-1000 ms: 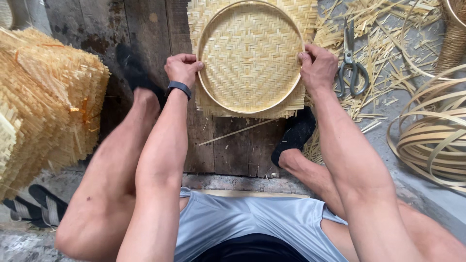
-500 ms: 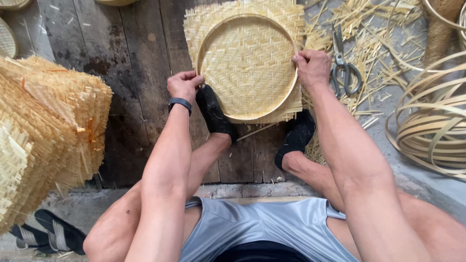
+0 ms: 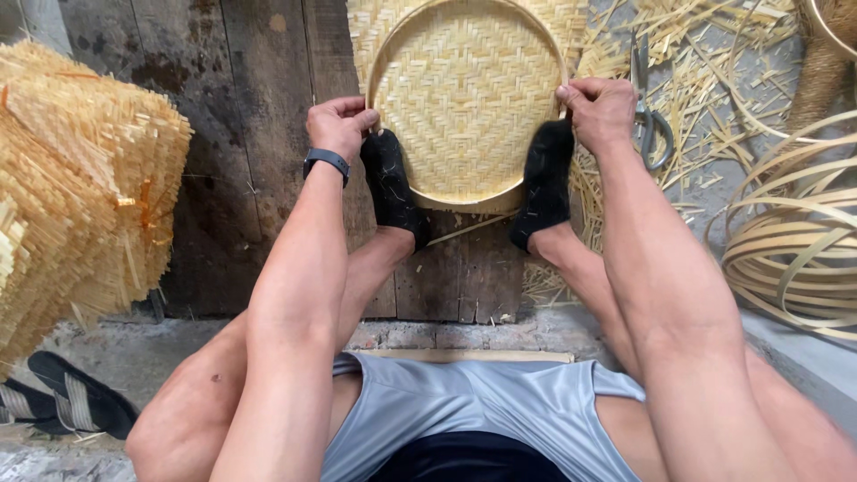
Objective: The person places a circular bamboo frame onto a square woven mat, presses it down, and flips the assembly. Using shears, they trim the excess woven material around the frame's edge. The finished circular basket is then stacked with others.
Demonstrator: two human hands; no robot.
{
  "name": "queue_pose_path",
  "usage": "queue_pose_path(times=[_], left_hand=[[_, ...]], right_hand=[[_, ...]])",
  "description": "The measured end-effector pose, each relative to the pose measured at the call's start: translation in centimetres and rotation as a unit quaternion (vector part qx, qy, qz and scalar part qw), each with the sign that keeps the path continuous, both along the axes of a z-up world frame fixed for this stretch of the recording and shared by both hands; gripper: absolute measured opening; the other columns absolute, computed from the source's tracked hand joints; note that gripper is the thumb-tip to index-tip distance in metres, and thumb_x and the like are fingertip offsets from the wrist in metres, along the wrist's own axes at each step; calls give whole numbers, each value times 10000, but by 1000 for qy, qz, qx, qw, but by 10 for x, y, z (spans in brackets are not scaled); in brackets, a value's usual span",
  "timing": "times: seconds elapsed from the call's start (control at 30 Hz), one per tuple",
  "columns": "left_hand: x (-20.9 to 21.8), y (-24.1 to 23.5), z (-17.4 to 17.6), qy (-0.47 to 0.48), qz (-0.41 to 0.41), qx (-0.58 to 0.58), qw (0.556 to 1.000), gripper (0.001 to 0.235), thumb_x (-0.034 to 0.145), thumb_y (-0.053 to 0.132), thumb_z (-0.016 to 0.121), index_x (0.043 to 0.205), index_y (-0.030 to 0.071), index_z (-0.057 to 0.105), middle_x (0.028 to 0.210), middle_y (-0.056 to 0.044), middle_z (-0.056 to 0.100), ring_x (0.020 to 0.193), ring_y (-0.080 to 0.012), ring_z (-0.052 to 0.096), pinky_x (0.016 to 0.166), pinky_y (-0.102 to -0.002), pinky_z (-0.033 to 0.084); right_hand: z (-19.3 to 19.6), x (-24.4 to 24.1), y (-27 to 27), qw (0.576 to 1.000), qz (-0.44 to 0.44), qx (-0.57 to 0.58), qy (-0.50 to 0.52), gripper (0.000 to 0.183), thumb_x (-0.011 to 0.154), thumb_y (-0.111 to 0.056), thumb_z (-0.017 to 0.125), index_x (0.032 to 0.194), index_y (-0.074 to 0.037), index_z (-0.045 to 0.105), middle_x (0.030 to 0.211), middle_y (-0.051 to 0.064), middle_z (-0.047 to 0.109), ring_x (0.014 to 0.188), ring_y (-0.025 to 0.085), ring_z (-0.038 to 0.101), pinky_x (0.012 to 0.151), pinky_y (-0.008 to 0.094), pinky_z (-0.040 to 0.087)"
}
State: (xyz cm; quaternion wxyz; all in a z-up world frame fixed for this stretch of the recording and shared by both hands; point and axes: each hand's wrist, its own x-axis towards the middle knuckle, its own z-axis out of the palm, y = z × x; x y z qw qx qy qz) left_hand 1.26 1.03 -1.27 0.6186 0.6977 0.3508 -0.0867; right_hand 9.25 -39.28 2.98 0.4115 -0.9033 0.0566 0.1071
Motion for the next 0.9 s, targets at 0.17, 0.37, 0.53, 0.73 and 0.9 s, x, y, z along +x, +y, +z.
queue_pose_path(times=[0.17,0.37,0.53,0.73,0.9], left_hand=[[6,9,8,7,-16,-79,997,245,800,16,835,1040,1,787,889,-62,802,751,-151,762,678,-318,653],[81,-16,37,-19,-248,356,901,421,888,289,795,1266,134,691,1397,-130,606,1324,-267,513,1133,-447,407],[151,-70,28,-244,-367,330,835,361,1062,416,634,1338,194,703,1490,-108,545,1390,-353,453,1154,-485,345],[157,-75,26,-87,-320,222,917,291,999,476,549,1228,410,716,1394,56,655,1260,-198,646,1057,-363,522],[167,-74,30,-192,-331,310,870,256,953,441,618,1117,340,786,1382,-47,606,1156,-293,628,893,-418,517]], right_hand=[[19,-3,10,997,25,-56,-55,216,904,-147,846,1094,-60,794,872,107,745,748,180,679,699,344,542],[45,-70,109,901,345,-188,-184,818,1000,-489,670,1435,146,390,1388,317,405,1354,443,383,1178,575,319],[7,-118,150,832,429,-287,-203,969,849,-634,710,1555,-40,415,1605,269,296,1510,443,194,1181,717,167],[-3,-119,144,836,399,-283,-247,916,783,-578,764,1512,-78,523,1571,210,369,1474,388,316,1179,649,293],[26,-21,131,873,368,-94,-305,561,1003,-506,728,1417,-149,604,1449,112,579,1322,280,546,1105,460,450]])
